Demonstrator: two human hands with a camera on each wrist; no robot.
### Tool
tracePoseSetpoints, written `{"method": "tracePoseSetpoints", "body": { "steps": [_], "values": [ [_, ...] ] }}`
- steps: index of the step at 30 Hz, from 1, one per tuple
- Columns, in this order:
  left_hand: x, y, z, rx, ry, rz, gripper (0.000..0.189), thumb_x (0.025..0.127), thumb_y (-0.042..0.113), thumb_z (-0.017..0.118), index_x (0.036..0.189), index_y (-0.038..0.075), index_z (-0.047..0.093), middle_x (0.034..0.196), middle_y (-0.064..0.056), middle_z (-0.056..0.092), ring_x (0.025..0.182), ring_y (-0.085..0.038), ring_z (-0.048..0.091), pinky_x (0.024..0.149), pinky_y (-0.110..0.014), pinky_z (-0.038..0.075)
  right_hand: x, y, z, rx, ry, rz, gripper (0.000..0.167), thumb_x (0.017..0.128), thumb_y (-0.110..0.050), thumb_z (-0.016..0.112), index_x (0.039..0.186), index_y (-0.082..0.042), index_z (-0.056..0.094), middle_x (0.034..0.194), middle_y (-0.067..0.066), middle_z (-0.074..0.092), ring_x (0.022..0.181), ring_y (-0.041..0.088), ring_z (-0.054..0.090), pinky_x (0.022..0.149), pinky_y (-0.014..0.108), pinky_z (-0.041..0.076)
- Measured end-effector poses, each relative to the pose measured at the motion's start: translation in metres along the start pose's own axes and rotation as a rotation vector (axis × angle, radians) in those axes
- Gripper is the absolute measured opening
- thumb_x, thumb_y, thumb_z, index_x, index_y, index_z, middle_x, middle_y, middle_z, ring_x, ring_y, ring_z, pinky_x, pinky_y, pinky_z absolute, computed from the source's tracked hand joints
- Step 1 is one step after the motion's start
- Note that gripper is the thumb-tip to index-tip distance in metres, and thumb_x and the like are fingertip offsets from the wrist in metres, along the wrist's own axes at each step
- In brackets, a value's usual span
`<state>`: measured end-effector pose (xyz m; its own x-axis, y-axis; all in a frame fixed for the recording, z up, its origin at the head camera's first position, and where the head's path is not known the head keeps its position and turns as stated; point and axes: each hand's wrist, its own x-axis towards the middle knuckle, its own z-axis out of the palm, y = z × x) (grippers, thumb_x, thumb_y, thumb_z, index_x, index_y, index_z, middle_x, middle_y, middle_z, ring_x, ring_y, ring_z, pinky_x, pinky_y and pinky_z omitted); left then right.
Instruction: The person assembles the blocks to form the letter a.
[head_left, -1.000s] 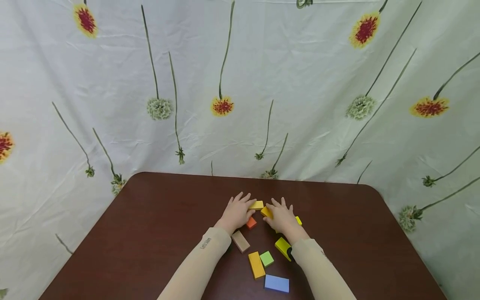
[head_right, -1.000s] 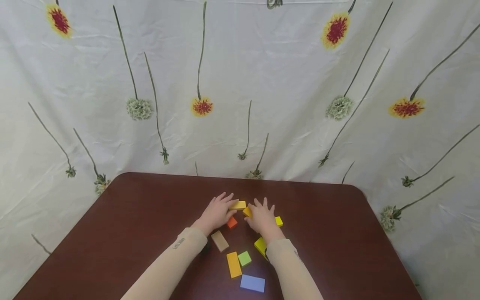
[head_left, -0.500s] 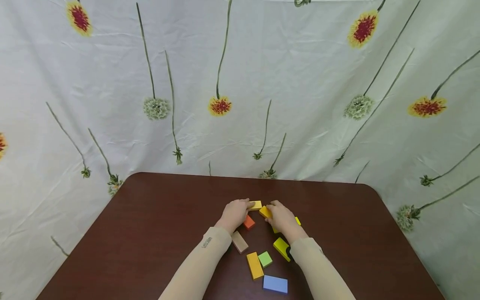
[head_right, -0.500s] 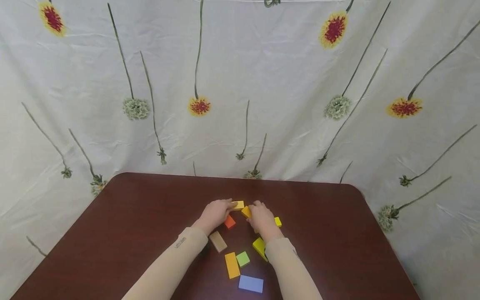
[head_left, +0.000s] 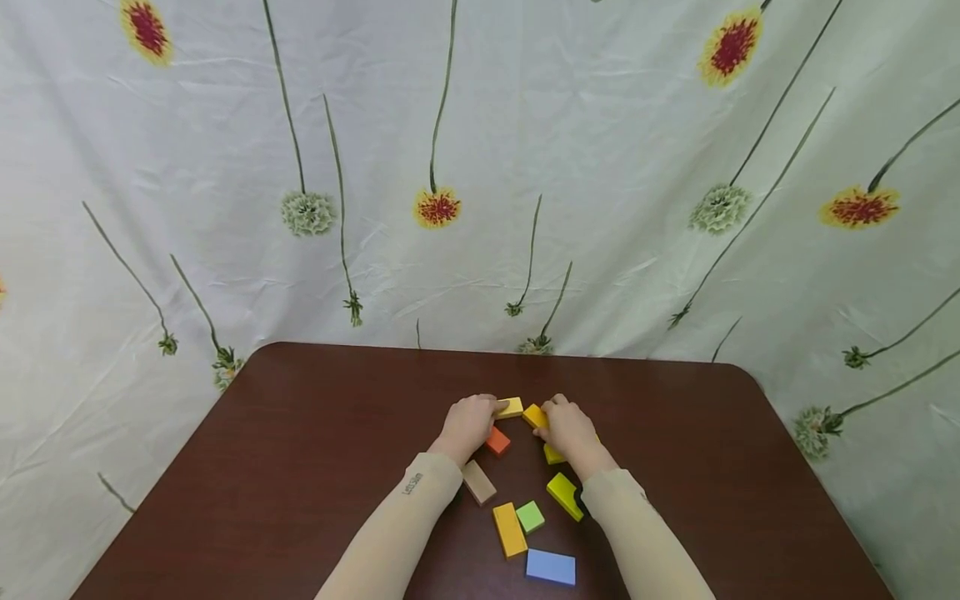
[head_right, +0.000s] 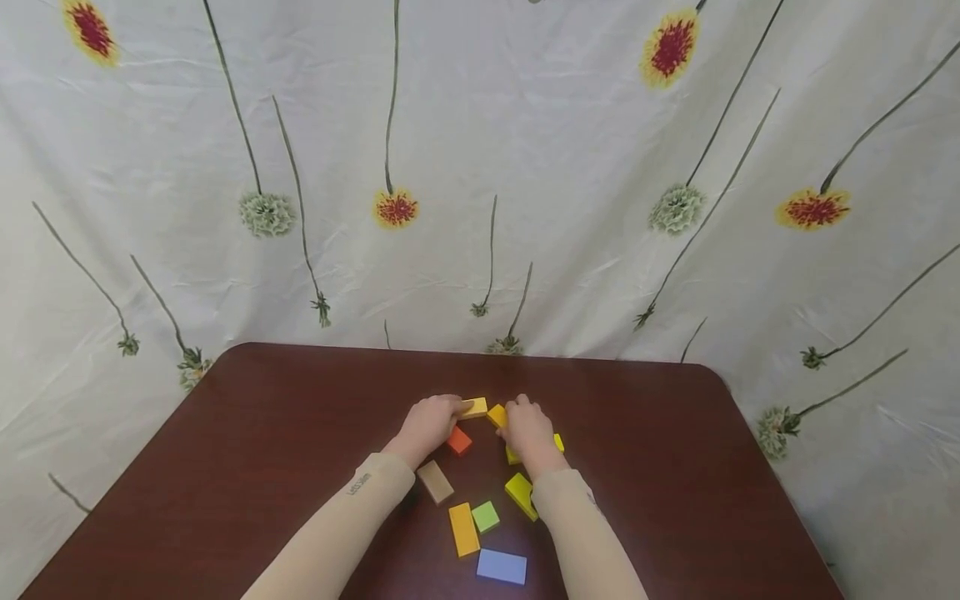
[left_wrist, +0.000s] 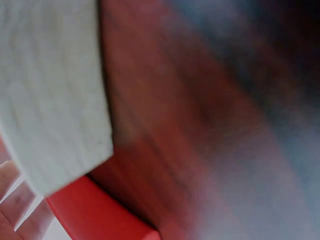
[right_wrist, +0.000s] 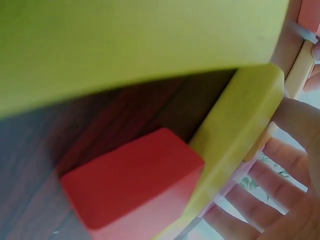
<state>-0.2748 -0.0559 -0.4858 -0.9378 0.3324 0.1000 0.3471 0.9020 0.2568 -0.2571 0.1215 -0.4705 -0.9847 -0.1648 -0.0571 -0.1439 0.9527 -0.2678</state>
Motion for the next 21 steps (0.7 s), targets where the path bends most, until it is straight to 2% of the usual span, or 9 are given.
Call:
{"method": "tracePoseSetpoints", "body": {
  "steps": [8, 21],
  "values": [
    [0.0004, -0.0002, -0.0012, 0.025, -0.003, 0.008, 0.031, 0.096, 0.010, 0.062, 0.125, 0.018, 0.070, 0.119, -0.008, 0.069, 0.100, -0.025, 0.069, 0.084, -0.039, 0.058, 0.0045, -0.0002, 0.0027, -0.012, 0.012, 0.020, 0.042, 0.090, -0.030, 0.072, 0.122, -0.003, 0.066, 0.118, 0.015, 0.061, 0.101, 0.032, 0.061, 0.088, 0.046, 0.055],
    [0.0031, -0.0038, -0.0018, 0.021, -0.011, 0.025, 0.032, 0.096, 0.011, 0.063, 0.126, 0.019, 0.070, 0.120, -0.007, 0.069, 0.101, -0.025, 0.069, 0.084, -0.039, 0.057, 0.0083, 0.0005, -0.0006, -0.028, 0.001, 0.034, 0.041, 0.091, -0.030, 0.070, 0.124, -0.006, 0.066, 0.116, 0.014, 0.062, 0.098, 0.031, 0.059, 0.087, 0.044, 0.055]
  ]
}}
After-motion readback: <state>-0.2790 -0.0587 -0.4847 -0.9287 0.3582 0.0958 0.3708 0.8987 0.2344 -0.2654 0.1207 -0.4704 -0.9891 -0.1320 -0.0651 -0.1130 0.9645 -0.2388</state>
